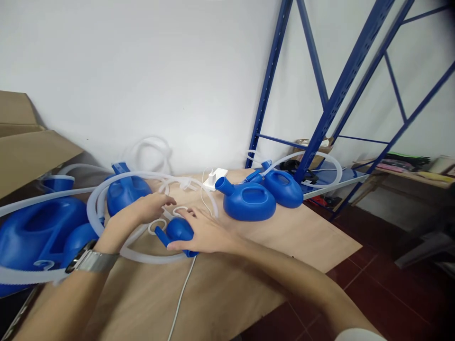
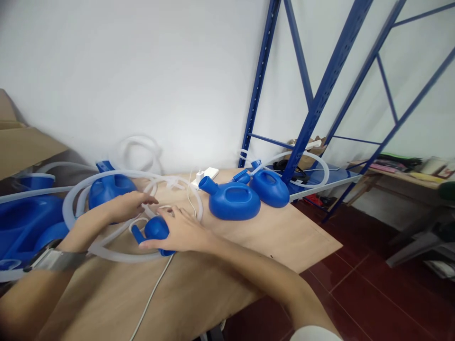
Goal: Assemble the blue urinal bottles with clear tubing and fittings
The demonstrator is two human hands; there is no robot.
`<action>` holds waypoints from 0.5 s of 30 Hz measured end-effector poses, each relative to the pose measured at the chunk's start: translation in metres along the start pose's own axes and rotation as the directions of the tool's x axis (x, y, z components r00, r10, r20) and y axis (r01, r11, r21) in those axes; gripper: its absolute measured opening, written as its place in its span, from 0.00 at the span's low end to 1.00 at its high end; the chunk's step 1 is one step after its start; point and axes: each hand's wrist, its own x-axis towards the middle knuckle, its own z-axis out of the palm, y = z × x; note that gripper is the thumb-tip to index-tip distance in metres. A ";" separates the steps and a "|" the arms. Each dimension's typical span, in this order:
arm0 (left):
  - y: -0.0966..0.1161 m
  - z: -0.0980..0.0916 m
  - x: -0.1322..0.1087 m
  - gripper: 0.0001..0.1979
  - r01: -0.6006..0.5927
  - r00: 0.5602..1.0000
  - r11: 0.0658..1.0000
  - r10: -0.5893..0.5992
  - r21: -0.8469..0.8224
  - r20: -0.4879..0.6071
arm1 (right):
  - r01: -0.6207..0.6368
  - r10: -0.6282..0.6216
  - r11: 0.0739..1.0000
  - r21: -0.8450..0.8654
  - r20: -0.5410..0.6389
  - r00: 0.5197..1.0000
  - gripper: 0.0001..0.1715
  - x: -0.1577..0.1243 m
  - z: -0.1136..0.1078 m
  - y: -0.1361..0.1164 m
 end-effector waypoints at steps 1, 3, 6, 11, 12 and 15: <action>0.000 0.002 -0.011 0.19 0.011 1.000 1.000 -0.011 0.025 0.012 | -0.014 0.014 0.999 0.042 0.005 1.000 0.58 -0.003 0.006 0.005; 0.003 0.008 -0.028 0.23 0.010 0.999 0.999 -0.012 0.049 0.042 | 0.005 -0.005 0.990 0.144 -0.002 1.000 0.54 -0.009 0.009 0.017; 0.013 0.019 -0.037 0.29 -0.040 0.998 0.992 0.035 0.120 0.045 | 0.011 0.005 0.923 0.386 -0.041 0.999 0.48 -0.013 0.008 0.032; 0.017 0.025 -0.026 0.22 -0.151 0.986 0.969 0.162 0.198 -0.043 | -0.015 0.215 0.627 0.779 -0.155 0.964 0.42 -0.011 0.010 0.048; 0.016 0.025 -0.023 0.18 -0.146 0.982 0.968 0.166 0.202 -0.086 | -0.001 0.269 0.568 0.823 -0.184 0.945 0.39 -0.010 0.010 0.050; 0.013 0.024 -0.017 0.17 -0.185 0.942 0.960 0.234 0.209 -0.240 | 0.031 0.414 0.372 0.928 -0.196 0.889 0.31 -0.006 0.007 0.054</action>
